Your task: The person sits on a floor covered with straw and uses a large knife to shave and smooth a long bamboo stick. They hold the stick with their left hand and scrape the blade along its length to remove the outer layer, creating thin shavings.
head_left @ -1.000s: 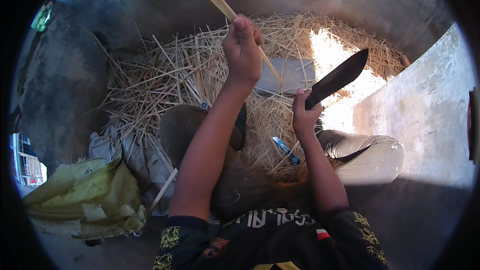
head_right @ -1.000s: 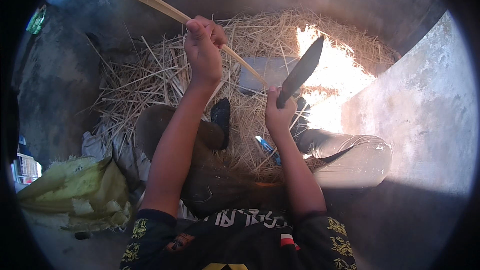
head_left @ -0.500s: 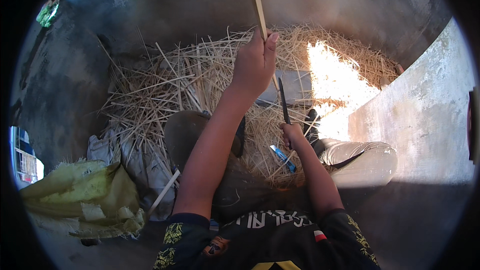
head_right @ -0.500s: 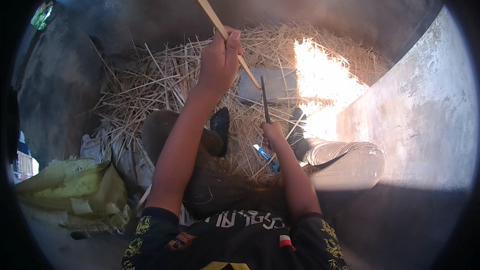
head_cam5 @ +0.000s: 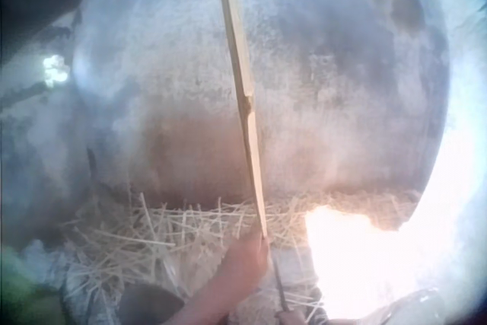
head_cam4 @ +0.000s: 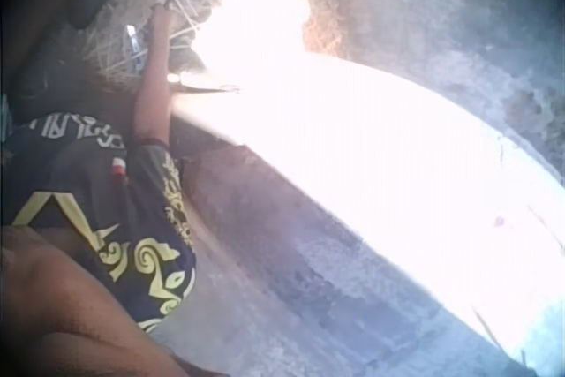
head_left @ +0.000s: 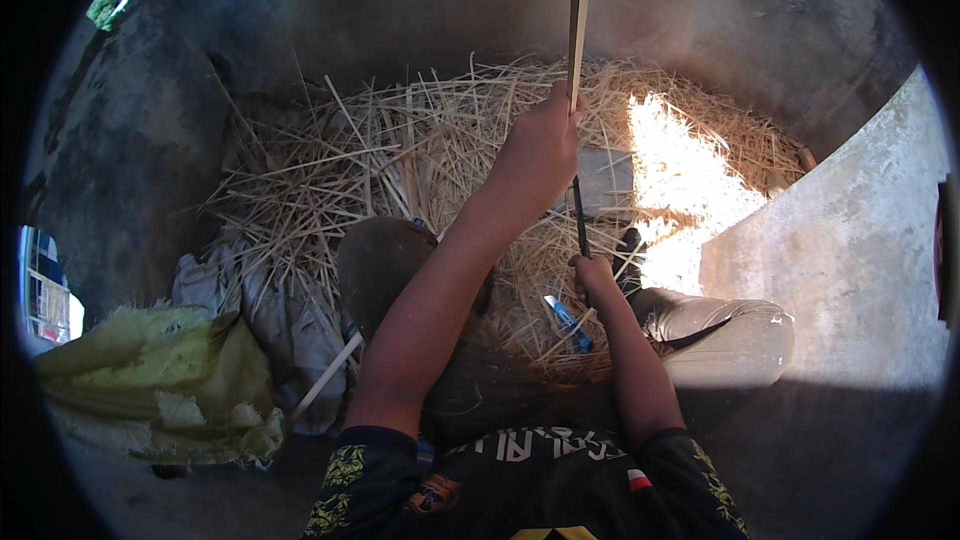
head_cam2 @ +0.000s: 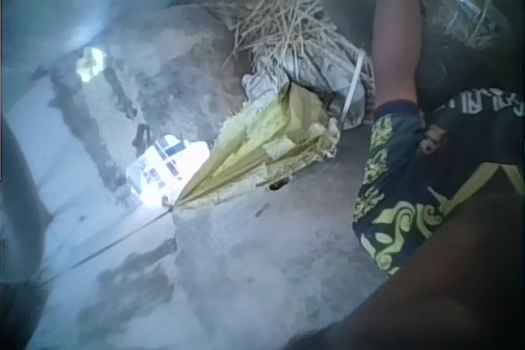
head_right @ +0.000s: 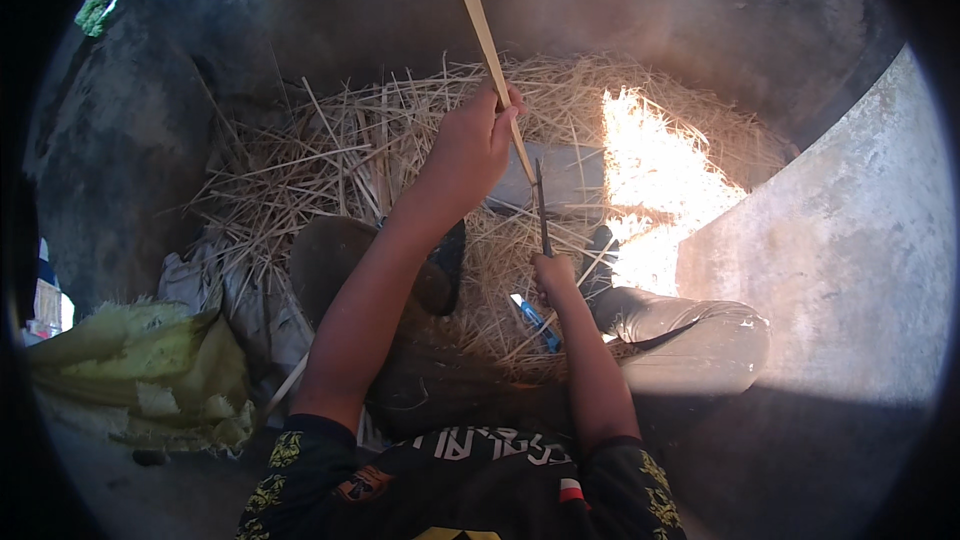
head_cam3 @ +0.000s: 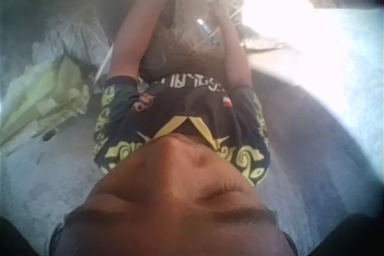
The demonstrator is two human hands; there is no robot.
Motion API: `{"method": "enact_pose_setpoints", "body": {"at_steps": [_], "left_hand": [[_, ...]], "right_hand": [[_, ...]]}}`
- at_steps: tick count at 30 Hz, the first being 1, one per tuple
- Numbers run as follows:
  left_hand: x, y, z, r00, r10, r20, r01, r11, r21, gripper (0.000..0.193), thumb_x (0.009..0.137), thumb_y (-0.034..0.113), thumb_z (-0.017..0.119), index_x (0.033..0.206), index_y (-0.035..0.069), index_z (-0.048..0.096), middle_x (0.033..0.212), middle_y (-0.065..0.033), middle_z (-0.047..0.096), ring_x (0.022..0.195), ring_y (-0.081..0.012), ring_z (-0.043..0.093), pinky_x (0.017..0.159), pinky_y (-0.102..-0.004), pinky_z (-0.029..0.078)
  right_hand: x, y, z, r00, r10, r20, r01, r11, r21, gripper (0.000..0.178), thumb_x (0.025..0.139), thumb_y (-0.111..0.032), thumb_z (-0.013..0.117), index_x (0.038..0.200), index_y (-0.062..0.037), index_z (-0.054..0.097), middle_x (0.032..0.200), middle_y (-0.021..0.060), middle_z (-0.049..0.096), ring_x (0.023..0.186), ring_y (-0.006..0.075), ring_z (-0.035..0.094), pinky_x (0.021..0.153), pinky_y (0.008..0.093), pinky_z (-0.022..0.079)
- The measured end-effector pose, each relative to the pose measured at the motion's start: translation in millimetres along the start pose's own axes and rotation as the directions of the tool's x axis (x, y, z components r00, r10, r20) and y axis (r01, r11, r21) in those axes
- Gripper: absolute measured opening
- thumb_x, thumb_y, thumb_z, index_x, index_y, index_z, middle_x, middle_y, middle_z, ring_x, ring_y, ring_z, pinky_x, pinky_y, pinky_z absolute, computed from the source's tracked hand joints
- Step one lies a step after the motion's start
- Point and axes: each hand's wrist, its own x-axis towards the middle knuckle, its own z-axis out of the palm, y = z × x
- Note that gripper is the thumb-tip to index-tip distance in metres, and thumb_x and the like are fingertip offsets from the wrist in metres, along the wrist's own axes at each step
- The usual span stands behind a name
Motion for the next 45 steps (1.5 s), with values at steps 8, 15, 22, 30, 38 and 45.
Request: {"method": "enact_pose_setpoints", "body": {"at_steps": [8,15,22,30,38,45], "left_hand": [[6,3,-16,0.99,-0.096,0.106,0.101,0.994,-0.04,0.011,0.099,0.008,0.052,0.108,0.003,0.056,0.095,-0.0134,0.071,0.092,-0.0288,0.071,0.078,-0.0392,0.053],[7,-1,-15,0.989,-0.112,0.096,0.115,0.993,-0.031,0.012,0.1,0.009,0.051,0.107,0.003,0.058,0.096,-0.0117,0.071,0.091,-0.0258,0.071,0.081,-0.0371,0.053],[15,-8,-20,0.988,-0.127,0.089,0.13,0.991,-0.034,0.011,0.1,0.007,0.05,0.107,0.002,0.057,0.096,-0.0113,0.071,0.09,-0.0213,0.07,0.079,-0.0351,0.053],[10,-22,-12,0.992,-0.093,-0.085,0.094,0.996,0.012,0.01,0.098,0.005,0.052,0.107,0.001,0.056,0.096,-0.0127,0.072,0.086,-0.0226,0.072,0.073,-0.0334,0.055],[14,-14,-12,0.986,-0.162,-0.037,0.162,0.987,0.013,0.01,0.098,0.004,0.053,0.106,0.0,0.056,0.094,-0.0118,0.073,0.09,-0.0211,0.072,0.076,-0.0336,0.056],[10,-21,-16,0.992,-0.09,-0.083,0.091,0.996,0.01,0.009,0.097,0.004,0.053,0.105,0.001,0.056,0.093,-0.0126,0.072,0.086,-0.0229,0.072,0.074,-0.034,0.056]], "right_hand": [[-72,-59,-10,0.567,-0.774,-0.281,0.642,0.629,-0.439,0.033,0.091,-0.024,0.064,0.072,0.0017,0.055,0.056,0.0064,0.049,0.051,0.0164,0.05,0.054,0.0351,0.043],[4,6,17,0.539,-0.766,-0.352,0.79,0.604,-0.105,0.035,0.092,-0.022,0.063,0.064,-0.004,0.054,0.055,0.0012,0.051,0.048,0.0132,0.051,0.047,0.0319,0.04],[59,41,-6,0.85,-0.41,-0.332,0.272,0.88,-0.39,0.044,0.081,-0.034,0.065,0.071,0.0086,0.064,0.064,0.019,0.063,0.058,0.032,0.064,0.058,0.0434,0.049],[-33,-43,6,0.662,-0.625,-0.414,0.713,0.696,0.088,0.042,0.086,-0.033,0.064,0.066,0.0036,0.056,0.056,0.01,0.055,0.05,0.0233,0.052,0.051,0.0373,0.041],[10,14,19,0.788,-0.534,-0.305,0.372,0.809,-0.456,0.043,0.084,-0.03,0.066,0.061,0.0047,0.055,0.054,0.0095,0.055,0.047,0.0201,0.053,0.052,0.0399,0.047],[-84,-68,13,0.481,-0.737,-0.476,0.83,0.557,-0.023,0.037,0.093,-0.015,0.062,0.06,-0.0019,0.049,0.054,-0.0019,0.042,0.054,0.0075,0.037,0.049,0.0303,0.029]]}}
